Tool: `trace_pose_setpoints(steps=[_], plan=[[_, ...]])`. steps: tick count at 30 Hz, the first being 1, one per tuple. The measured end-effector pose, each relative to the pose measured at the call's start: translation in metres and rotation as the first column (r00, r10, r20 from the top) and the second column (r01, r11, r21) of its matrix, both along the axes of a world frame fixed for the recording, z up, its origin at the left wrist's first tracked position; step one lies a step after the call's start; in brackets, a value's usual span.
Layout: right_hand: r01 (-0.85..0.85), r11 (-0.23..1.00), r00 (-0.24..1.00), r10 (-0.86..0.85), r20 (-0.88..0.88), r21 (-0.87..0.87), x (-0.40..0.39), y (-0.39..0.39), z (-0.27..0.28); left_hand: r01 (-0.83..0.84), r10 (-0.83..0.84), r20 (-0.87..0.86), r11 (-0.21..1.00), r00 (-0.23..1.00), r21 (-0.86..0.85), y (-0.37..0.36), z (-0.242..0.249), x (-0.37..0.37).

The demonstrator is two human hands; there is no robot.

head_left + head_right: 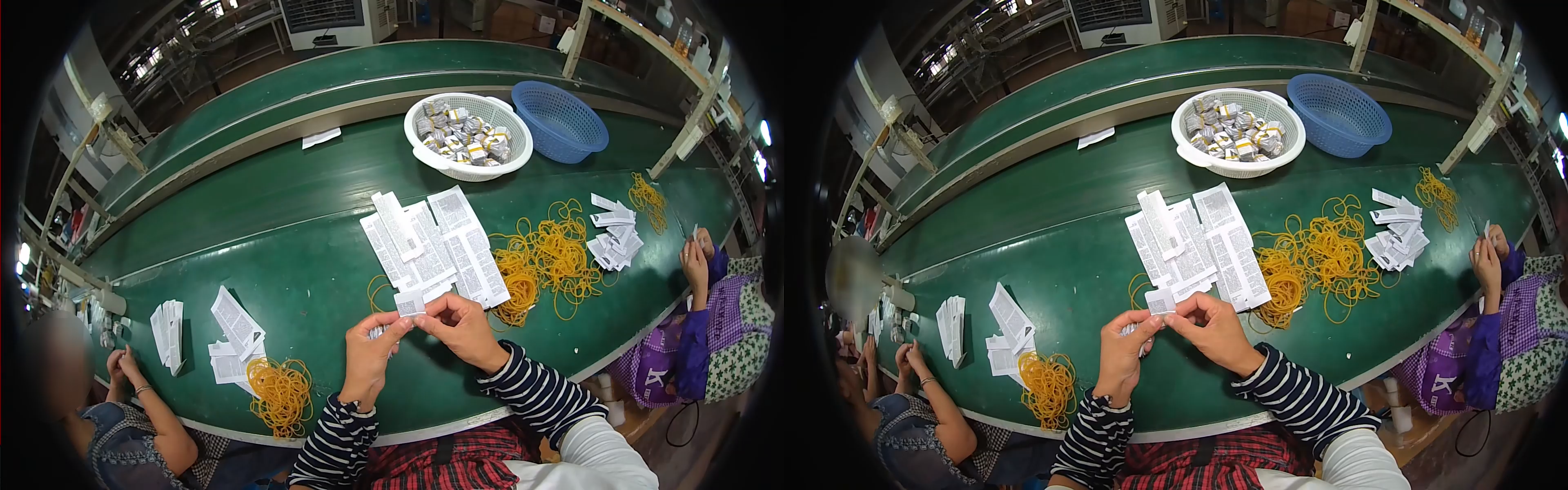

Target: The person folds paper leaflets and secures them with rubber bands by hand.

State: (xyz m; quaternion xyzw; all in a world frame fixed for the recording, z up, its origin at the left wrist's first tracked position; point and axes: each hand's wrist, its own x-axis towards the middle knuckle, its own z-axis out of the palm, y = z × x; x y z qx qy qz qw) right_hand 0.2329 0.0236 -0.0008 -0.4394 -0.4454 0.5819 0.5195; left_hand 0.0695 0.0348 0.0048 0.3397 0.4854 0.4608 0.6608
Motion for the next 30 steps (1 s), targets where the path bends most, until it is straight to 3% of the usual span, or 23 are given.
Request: trace_pose_setpoints(steps=[2,5,8,14,17,20,23,26,29,30], plan=[[0.004,1.0,0.991,-0.006,-0.131,-0.011,-0.002,0.002,-0.003,0.015,-0.015,-0.016,0.999,1.0,0.033,0.0,-0.004,-0.003],[-0.098,0.991,0.981,0.081,-0.177,-0.088,0.002,0.003,0.005,0.043,-0.041,-0.023,0.997,0.999,0.058,-0.001,-0.006,-0.006],[-0.202,0.974,0.979,0.198,-0.045,-0.103,0.008,0.005,0.006,0.034,-0.034,-0.003,0.997,0.999,0.072,-0.002,-0.004,-0.003],[-0.153,0.985,0.975,0.137,-0.174,-0.083,0.002,0.001,0.004,0.018,-0.024,0.051,0.994,0.998,0.112,-0.004,-0.006,0.0],[-0.11,0.994,0.99,0.108,-0.094,-0.022,0.001,0.001,0.002,0.049,-0.056,0.064,0.994,0.996,0.093,-0.003,-0.001,0.0],[-0.018,0.985,0.999,0.012,0.04,0.172,0.002,0.004,-0.007,0.116,-0.119,0.087,0.993,0.989,0.033,-0.002,0.006,-0.002],[-0.043,0.973,0.983,0.001,0.181,0.228,0.005,0.003,-0.01,0.146,-0.146,0.031,0.989,0.989,0.023,-0.002,0.006,-0.001],[-0.021,0.97,0.979,-0.03,0.203,0.243,0.003,0.004,-0.009,0.143,-0.142,-0.024,0.989,0.99,0.032,-0.002,0.003,-0.001],[-0.039,0.925,0.976,-0.046,0.214,0.377,0.002,0.004,-0.008,0.1,-0.095,-0.09,0.994,0.991,0.048,-0.002,-0.001,-0.001],[-0.053,0.952,0.983,-0.004,0.185,0.301,0.002,0.003,-0.003,0.079,-0.072,-0.118,0.995,0.99,0.057,-0.003,-0.001,-0.001]])
